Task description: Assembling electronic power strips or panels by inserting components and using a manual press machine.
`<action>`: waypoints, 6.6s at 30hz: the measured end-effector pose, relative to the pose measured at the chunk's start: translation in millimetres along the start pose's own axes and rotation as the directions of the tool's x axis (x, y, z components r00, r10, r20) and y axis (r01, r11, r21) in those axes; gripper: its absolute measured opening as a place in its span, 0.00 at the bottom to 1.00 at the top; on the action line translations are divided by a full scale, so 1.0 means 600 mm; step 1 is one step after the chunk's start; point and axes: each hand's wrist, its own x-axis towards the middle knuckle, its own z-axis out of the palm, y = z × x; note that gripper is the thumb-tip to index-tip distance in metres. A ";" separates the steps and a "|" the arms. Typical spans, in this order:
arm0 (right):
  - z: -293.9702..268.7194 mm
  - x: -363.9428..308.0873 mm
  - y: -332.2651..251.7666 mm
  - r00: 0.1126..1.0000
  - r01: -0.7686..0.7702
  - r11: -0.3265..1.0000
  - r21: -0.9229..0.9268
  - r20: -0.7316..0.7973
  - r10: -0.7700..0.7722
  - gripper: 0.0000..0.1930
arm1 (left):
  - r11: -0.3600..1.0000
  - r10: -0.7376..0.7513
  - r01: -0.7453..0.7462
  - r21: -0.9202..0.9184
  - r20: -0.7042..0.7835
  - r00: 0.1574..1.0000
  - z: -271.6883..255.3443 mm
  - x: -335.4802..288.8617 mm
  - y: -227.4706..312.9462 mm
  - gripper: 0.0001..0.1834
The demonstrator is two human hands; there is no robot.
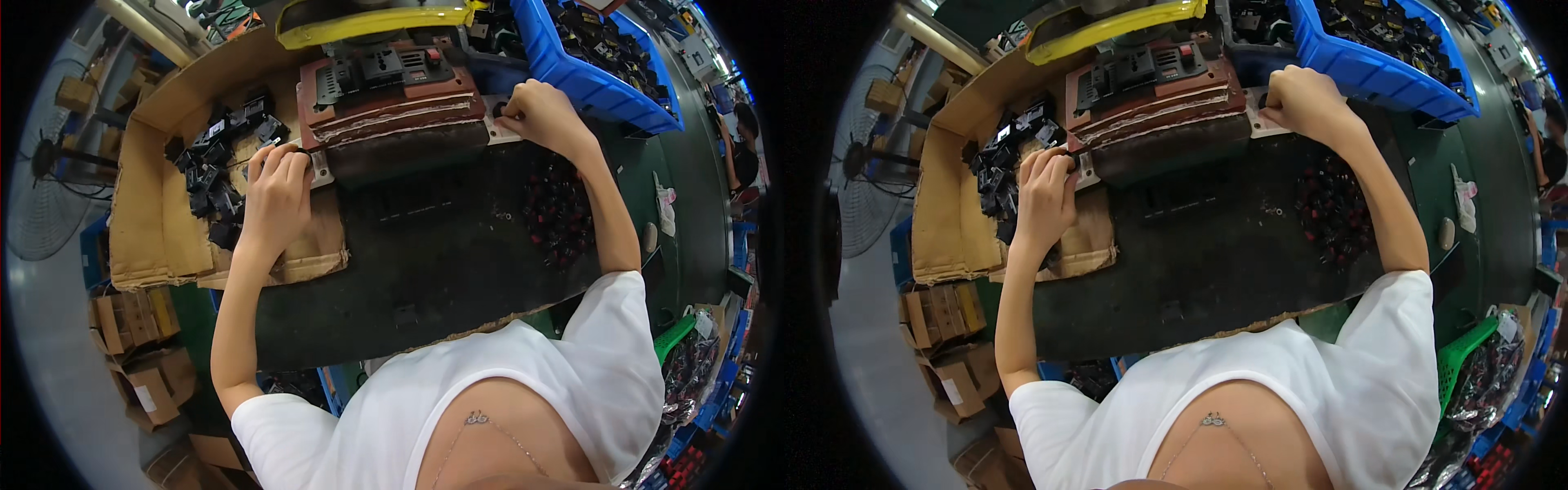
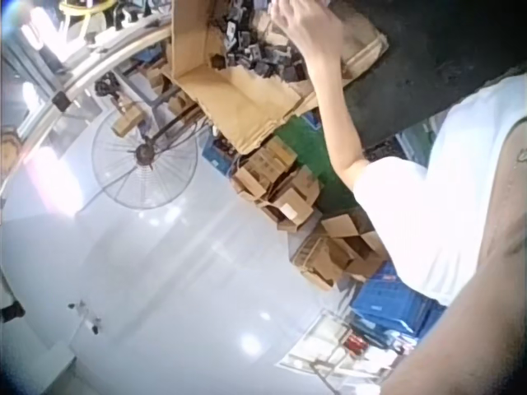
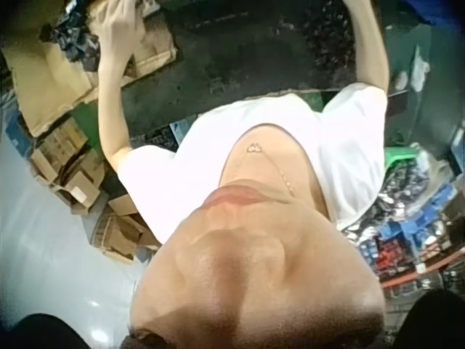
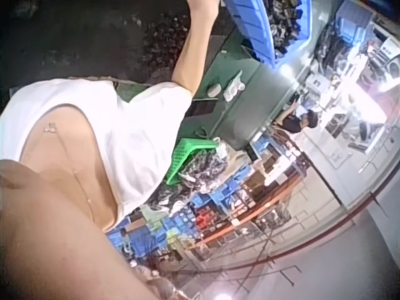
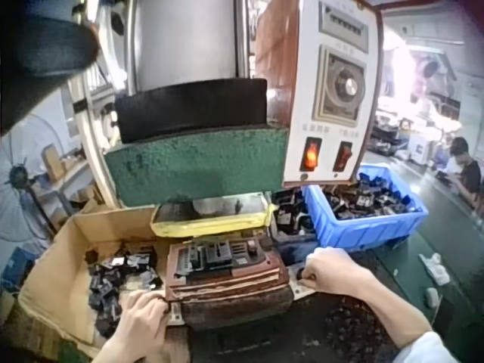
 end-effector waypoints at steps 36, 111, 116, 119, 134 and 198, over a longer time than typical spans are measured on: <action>-0.028 -0.009 -0.077 0.998 0.061 0.994 -0.091 0.020 -0.059 0.08 | 0.825 -0.538 0.288 -0.487 -0.518 0.665 -0.079 -0.200 0.148 0.06; 0.087 -0.109 -0.151 0.919 0.236 0.673 0.701 -0.385 0.079 0.10 | 0.239 -0.288 0.249 -0.938 0.176 0.941 0.042 -0.081 0.072 0.08; 0.086 -0.109 -0.151 0.915 0.251 0.682 0.687 -0.398 0.064 0.11 | 0.263 -0.282 0.239 -0.935 0.162 0.946 0.043 -0.083 0.068 0.11; 0.087 -0.109 -0.151 0.912 0.256 0.687 0.681 -0.405 0.061 0.11 | 0.269 -0.285 0.221 -0.937 0.141 0.948 0.044 -0.082 0.070 0.13; 0.073 -0.120 -0.143 0.939 -0.333 -0.098 0.938 0.339 0.053 0.08 | -0.041 -0.215 0.285 -0.958 0.287 0.934 0.019 -0.076 0.079 0.20; 0.103 -0.135 -0.221 0.989 0.119 0.398 0.910 -0.073 -0.130 0.08 | 0.619 -0.780 -0.523 -0.585 -0.383 -0.494 -0.200 -0.485 0.146 0.22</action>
